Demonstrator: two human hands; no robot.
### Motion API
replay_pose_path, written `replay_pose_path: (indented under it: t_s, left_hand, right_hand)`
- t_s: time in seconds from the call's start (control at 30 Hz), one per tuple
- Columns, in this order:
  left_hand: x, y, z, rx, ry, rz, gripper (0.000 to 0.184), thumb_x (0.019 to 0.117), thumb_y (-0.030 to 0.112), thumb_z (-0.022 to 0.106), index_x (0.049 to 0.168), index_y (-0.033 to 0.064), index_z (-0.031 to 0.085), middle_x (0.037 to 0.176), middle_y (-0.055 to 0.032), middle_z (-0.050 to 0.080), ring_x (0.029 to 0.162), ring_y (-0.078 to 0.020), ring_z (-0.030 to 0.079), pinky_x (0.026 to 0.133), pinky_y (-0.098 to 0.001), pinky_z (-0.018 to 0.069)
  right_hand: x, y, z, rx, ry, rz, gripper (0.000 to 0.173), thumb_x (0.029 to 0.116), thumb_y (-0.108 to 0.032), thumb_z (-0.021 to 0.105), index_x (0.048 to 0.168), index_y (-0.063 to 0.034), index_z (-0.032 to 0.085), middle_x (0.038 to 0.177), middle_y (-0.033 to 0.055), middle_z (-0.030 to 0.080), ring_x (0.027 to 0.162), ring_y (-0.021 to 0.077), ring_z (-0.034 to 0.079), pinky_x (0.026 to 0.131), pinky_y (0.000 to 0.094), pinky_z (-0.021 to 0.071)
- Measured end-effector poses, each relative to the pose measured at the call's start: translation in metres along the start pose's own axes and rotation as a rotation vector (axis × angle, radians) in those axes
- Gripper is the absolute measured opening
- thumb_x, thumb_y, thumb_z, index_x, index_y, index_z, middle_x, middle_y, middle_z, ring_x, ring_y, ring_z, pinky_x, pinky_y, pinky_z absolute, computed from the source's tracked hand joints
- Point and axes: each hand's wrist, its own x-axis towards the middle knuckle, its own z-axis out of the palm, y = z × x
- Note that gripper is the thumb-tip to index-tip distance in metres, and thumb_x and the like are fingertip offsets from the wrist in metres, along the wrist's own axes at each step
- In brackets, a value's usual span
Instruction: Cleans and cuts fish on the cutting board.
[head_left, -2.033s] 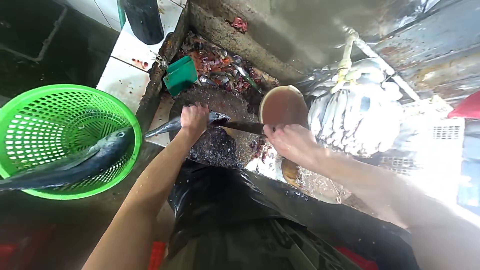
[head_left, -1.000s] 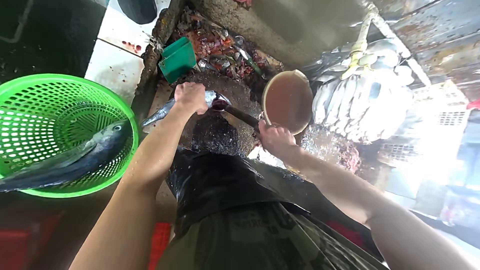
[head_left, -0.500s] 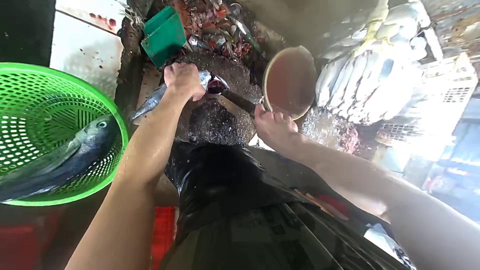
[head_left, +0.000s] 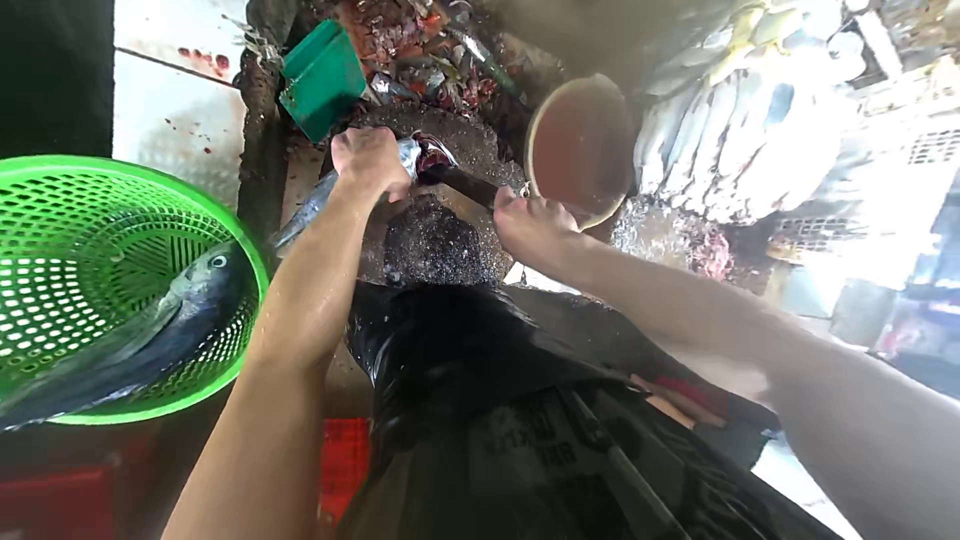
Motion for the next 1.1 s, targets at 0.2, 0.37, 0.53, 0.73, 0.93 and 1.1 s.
replay_pose_path:
  t_s: [0.2,0.37,0.53,0.73,0.93,1.1]
  left_hand:
    - [0.053,-0.016,0.032,0.264,-0.299,0.097,0.066,0.0678,0.043,0.090,0.112,-0.0006,0.068,0.120,-0.0274,0.066,0.113,-0.0479,0.063,0.086,-0.0717,0.0506]
    - [0.044,-0.021,0.042,0.242,-0.145,0.098,0.075,0.0644,0.050,0.088,0.121,0.0066,0.065,0.115,-0.0240,0.069,0.107,-0.0474,0.066,0.084,-0.0698,0.0521]
    - [0.048,-0.015,0.049,0.226,-0.117,0.060,0.071,0.0630,0.046,0.086,0.120,0.0087,0.066,0.110,-0.0228,0.071,0.103,-0.0451,0.068,0.081,-0.0685,0.0526]
    - [0.051,-0.014,0.052,0.245,-0.120,0.030,0.078,0.0618,0.051,0.087,0.124,0.0097,0.065,0.115,-0.0225,0.070,0.107,-0.0456,0.067,0.083,-0.0685,0.0524]
    - [0.053,-0.010,0.034,0.233,-0.292,0.050,0.069,0.0648,0.041,0.091,0.117,0.0021,0.067,0.121,-0.0261,0.066,0.118,-0.0466,0.061,0.094,-0.0715,0.0467]
    - [0.052,-0.020,0.036,0.201,-0.516,0.034,0.063,0.0624,0.051,0.092,0.098,0.0032,0.071,0.101,-0.0225,0.070,0.101,-0.0435,0.067,0.081,-0.0724,0.0505]
  right_hand:
    - [0.016,-0.018,-0.010,-0.027,0.198,-0.087,0.053,0.0996,-0.007,0.054,0.151,-0.0033,0.040,0.130,0.0358,0.055,0.113,0.0542,0.060,0.086,0.0668,0.0501]
    - [0.052,-0.007,-0.008,-0.058,0.204,-0.166,0.027,0.1025,-0.009,0.049,0.125,0.0034,0.057,0.098,0.0277,0.068,0.090,0.0481,0.070,0.068,0.0607,0.0554]
    - [0.066,0.020,0.008,0.092,0.093,-0.132,0.052,0.1121,-0.042,0.032,0.121,-0.0008,0.063,0.114,0.0278,0.067,0.108,0.0489,0.066,0.080,0.0671,0.0548]
    - [0.091,0.029,0.022,0.844,-0.089,0.091,0.065,0.1096,-0.056,0.029,0.113,-0.0008,0.063,0.099,0.0200,0.067,0.089,0.0316,0.070,0.076,0.0529,0.0576]
    - [0.088,0.040,0.000,0.569,-0.096,-0.017,0.056,0.1112,-0.047,0.034,0.118,0.0004,0.062,0.103,0.0203,0.068,0.084,0.0311,0.072,0.071,0.0518,0.0599]
    - [0.055,0.042,-0.012,0.077,0.069,-0.319,0.050,0.1015,-0.013,0.054,0.150,-0.0131,0.041,0.103,0.0259,0.068,0.096,0.0492,0.069,0.074,0.0664,0.0552]
